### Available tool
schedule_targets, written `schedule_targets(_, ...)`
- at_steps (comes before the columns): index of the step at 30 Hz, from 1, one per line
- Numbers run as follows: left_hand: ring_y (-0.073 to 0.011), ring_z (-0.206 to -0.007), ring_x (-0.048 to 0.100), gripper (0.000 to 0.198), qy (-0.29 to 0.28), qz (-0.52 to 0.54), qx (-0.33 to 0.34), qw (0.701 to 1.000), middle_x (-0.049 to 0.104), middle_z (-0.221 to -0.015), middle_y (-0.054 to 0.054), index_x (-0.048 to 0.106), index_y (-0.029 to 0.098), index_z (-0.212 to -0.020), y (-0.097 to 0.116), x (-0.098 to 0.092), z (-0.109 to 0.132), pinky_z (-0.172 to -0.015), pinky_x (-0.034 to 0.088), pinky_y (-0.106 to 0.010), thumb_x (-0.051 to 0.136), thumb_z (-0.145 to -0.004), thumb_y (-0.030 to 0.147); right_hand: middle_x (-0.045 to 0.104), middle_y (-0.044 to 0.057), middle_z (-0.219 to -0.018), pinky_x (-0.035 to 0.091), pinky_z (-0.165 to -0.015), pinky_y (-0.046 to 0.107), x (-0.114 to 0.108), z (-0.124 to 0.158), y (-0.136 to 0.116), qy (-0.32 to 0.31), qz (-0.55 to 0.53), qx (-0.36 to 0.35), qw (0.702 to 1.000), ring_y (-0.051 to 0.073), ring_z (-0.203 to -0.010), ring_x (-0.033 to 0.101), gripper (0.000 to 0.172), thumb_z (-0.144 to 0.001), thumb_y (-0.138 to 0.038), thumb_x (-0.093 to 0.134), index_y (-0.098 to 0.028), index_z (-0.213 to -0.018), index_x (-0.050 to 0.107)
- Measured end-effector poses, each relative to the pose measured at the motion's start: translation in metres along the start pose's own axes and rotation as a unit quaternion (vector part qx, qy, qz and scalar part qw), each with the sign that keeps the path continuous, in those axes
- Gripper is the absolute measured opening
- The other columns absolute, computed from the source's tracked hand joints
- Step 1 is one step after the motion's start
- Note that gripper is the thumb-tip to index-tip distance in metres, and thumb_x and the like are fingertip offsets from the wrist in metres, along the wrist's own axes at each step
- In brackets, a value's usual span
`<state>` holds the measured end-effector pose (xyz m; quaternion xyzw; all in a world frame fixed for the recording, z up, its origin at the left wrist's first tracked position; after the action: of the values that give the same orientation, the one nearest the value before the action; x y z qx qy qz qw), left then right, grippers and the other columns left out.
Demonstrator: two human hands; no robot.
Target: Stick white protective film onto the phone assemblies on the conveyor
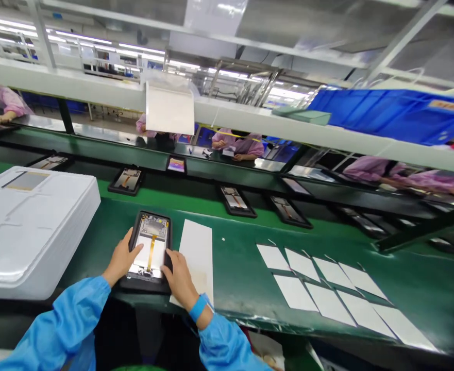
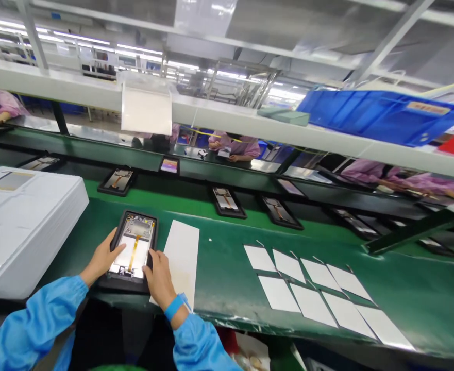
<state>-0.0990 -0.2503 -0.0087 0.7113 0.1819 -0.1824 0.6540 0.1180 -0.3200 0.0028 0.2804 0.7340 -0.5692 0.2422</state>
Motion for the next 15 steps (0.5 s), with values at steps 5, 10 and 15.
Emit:
schedule_targets(5, -0.0248, -0.089, 0.071, 0.077, -0.038, 0.182, -0.051, 0.981, 0.071, -0.105, -0.011, 0.035, 0.021, -0.146, 0.029, 0.032, -0.058, -0.08, 0.057, -0.038, 0.07, -0.081, 0.042, 0.056, 0.014, -0.133, 0.06, -0.084, 0.045, -0.056, -0.008, 0.043, 0.075, -0.088, 0.038, 0.993, 0.029, -0.114, 0.061, 0.048, -0.093, -0.03, 0.052, -0.028, -0.141, 0.044)
schedule_targets(10, -0.0225, -0.095, 0.069, 0.064, -0.006, 0.116, -0.06, 0.991, 0.071, -0.11, -0.013, 0.046, 0.013, -0.137, 0.072, 0.096, -0.184, -0.082, 0.054, -0.033, 0.071, -0.08, 0.029, 0.055, 0.013, -0.136, 0.062, -0.083, 0.041, -0.089, 0.003, 0.096, 0.18, -0.009, 0.014, 0.984, 0.03, -0.12, 0.06, 0.035, -0.095, -0.031, 0.048, -0.033, -0.129, 0.055)
schedule_targets(15, -0.0278, -0.113, 0.062, 0.042, 0.015, -0.002, -0.046, 0.999, 0.069, -0.116, -0.016, 0.064, 0.013, -0.118, 0.097, 0.154, -0.29, -0.094, 0.047, -0.036, 0.065, -0.083, 0.034, 0.057, 0.01, -0.135, 0.062, -0.082, 0.035, -0.075, 0.013, 0.123, 0.222, 0.036, -0.006, 0.974, 0.026, -0.112, 0.065, 0.029, -0.094, -0.021, 0.046, -0.029, -0.117, 0.063)
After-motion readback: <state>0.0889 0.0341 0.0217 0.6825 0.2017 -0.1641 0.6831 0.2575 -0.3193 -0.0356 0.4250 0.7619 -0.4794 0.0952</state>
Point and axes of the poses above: each hand's wrist, its own z-axis away from the middle knuckle, its own x-axis out of the palm, y = z × x, the point moved 9 cm from there along -z, towards the middle knuckle
